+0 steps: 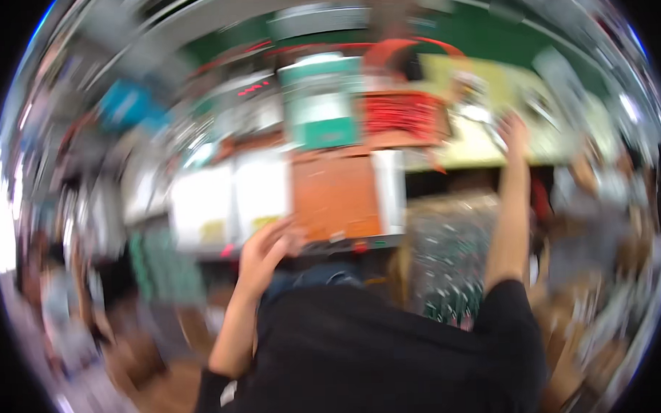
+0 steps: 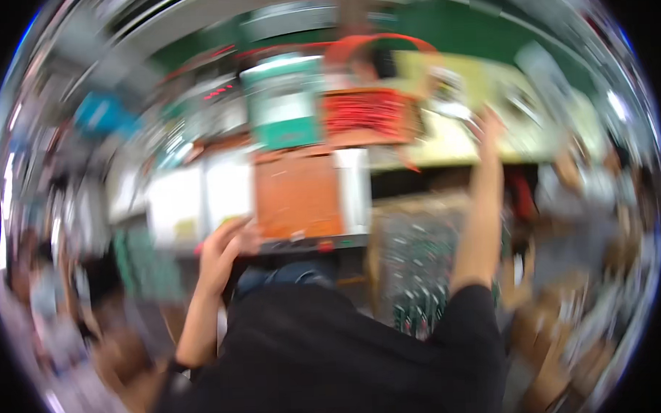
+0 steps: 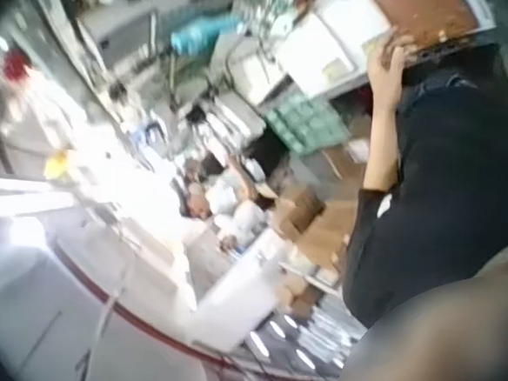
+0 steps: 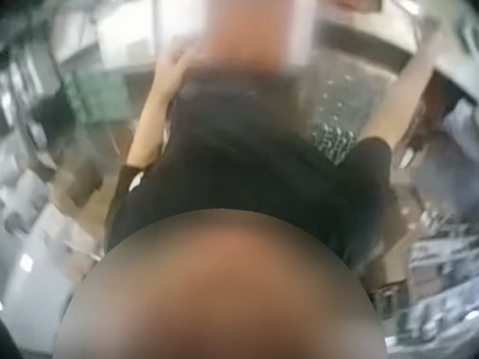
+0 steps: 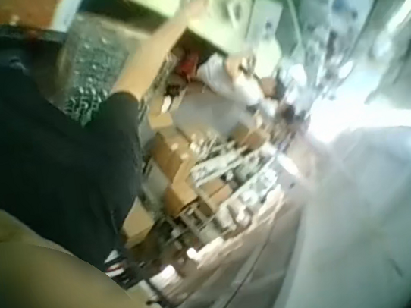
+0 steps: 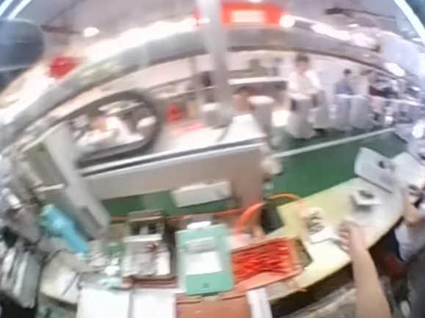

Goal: Assembling electronic components and circuit boards into housings and placing them into testing fixtures.

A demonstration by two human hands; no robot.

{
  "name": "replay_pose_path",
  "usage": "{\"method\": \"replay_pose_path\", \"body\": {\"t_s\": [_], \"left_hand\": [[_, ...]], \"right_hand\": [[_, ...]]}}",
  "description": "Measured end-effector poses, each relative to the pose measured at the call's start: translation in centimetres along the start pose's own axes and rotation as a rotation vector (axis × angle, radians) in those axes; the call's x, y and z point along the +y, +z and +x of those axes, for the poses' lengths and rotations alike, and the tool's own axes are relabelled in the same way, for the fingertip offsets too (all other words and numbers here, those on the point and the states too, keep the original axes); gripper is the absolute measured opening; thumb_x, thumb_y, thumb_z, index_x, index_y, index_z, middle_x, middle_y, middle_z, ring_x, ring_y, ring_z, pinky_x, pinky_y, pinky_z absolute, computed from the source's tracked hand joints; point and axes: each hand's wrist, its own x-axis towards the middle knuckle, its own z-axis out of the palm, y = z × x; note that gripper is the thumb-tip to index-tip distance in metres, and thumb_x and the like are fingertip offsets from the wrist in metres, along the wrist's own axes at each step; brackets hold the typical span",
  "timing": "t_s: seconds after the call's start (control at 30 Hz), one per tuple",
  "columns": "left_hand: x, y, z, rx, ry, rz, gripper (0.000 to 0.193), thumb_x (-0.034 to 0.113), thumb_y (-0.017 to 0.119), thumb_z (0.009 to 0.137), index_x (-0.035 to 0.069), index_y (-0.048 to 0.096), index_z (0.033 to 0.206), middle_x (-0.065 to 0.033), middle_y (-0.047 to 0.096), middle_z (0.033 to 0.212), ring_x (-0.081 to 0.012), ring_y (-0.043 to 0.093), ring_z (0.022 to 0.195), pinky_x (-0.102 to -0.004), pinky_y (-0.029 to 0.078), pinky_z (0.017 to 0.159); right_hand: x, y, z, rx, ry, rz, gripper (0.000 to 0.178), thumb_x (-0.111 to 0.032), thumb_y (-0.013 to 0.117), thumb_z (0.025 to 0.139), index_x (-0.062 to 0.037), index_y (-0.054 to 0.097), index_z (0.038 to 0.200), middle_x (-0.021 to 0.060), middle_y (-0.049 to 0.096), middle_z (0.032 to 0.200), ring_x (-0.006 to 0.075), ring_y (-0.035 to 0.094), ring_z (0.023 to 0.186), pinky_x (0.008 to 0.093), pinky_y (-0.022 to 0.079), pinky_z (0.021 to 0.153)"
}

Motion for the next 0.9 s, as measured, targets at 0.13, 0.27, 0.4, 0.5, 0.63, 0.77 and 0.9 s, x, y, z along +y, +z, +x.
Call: {"method": "replay_pose_path", "body": {"t_s": [0.13,0.27,0.4,0.5,0.63,0.77,0.9], "left_hand": [[0.6,-8.6,-1.9,0.426,0.2,0.044,0.025,0.005,0.056,0.096,-0.006,0.063,0.117,-0.012,0.07,0.101,-0.0151,0.065,0.086,-0.0283,0.053,0.077],[-1.3,-22.7,-2.5,1.033,0.372,0.288,0.016,0.007,0.059,0.095,-0.003,0.068,0.103,-0.0066,0.071,0.092,-0.0097,0.062,0.078,-0.0237,0.05,0.068],[-5.3,-36.3,1.9,1.133,0.308,0.754,0.022,0.01,0.064,0.088,0.001,0.067,0.108,-0.0148,0.069,0.099,-0.0257,0.068,0.091,-0.0348,0.053,0.081],[-8.3,-40.0,5.9,0.905,0.276,1.276,0.041,0.006,0.063,0.083,0.003,0.058,0.123,-0.0184,0.054,0.132,-0.0352,0.051,0.123,-0.0431,0.045,0.099],[-6.6,-42.3,9.2,0.836,0.321,1.67,0.049,0.004,0.06,0.08,0.006,0.055,0.128,-0.0196,0.053,0.134,-0.0367,0.048,0.127,-0.0446,0.04,0.105],[-9.4,-47.1,10.0,0.948,0.12,1.888,0.047,0.006,0.058,0.083,0.005,0.053,0.13,-0.0185,0.047,0.143,-0.0349,0.042,0.135,-0.0489,0.031,0.112],[-10.6,-50.9,13.4,0.749,-0.063,1.652,0.061,0.008,0.061,0.076,0.004,0.05,0.136,-0.025,0.052,0.135,-0.038,0.049,0.127,-0.0477,0.036,0.109]], "right_hand": [[-0.9,7.6,-11.7,-0.071,-0.015,0.045,0.029,-0.02,0.058,0.096,-0.0042,0.062,0.12,-0.0049,0.049,0.077,0.0055,0.044,0.066,0.0241,0.037,0.061],[-0.4,13.1,-22.2,-0.134,-0.026,0.124,0.027,-0.015,0.055,0.099,-0.0008,0.061,0.121,-0.0032,0.048,0.071,0.0058,0.042,0.058,0.0226,0.033,0.049],[-2.4,13.9,-28.1,-0.158,-0.084,0.1,0.025,-0.013,0.053,0.1,0.0001,0.06,0.12,-0.0028,0.046,0.067,0.005,0.038,0.053,0.0223,0.032,0.045],[-4.9,13.2,-32.1,-0.141,-0.161,-0.026,0.025,-0.013,0.054,0.1,0.0008,0.059,0.12,-0.0025,0.046,0.066,0.0042,0.037,0.05,0.0214,0.03,0.042],[-8.2,14.9,-37.2,-0.149,-0.217,-0.175,0.024,-0.013,0.054,0.1,0.0026,0.059,0.118,-0.0022,0.048,0.066,0.0038,0.039,0.05,0.0203,0.029,0.043],[-9.8,18.7,-40.5,-0.149,-0.244,-0.311,0.024,-0.014,0.054,0.1,0.0018,0.06,0.118,-0.0028,0.048,0.067,0.0029,0.039,0.053,0.0195,0.028,0.046],[-9.8,20.6,-43.9,-0.105,-0.242,-0.435,0.023,-0.015,0.056,0.099,0.0012,0.063,0.114,-0.0038,0.049,0.067,0.0023,0.038,0.053,0.0195,0.027,0.046]]}}
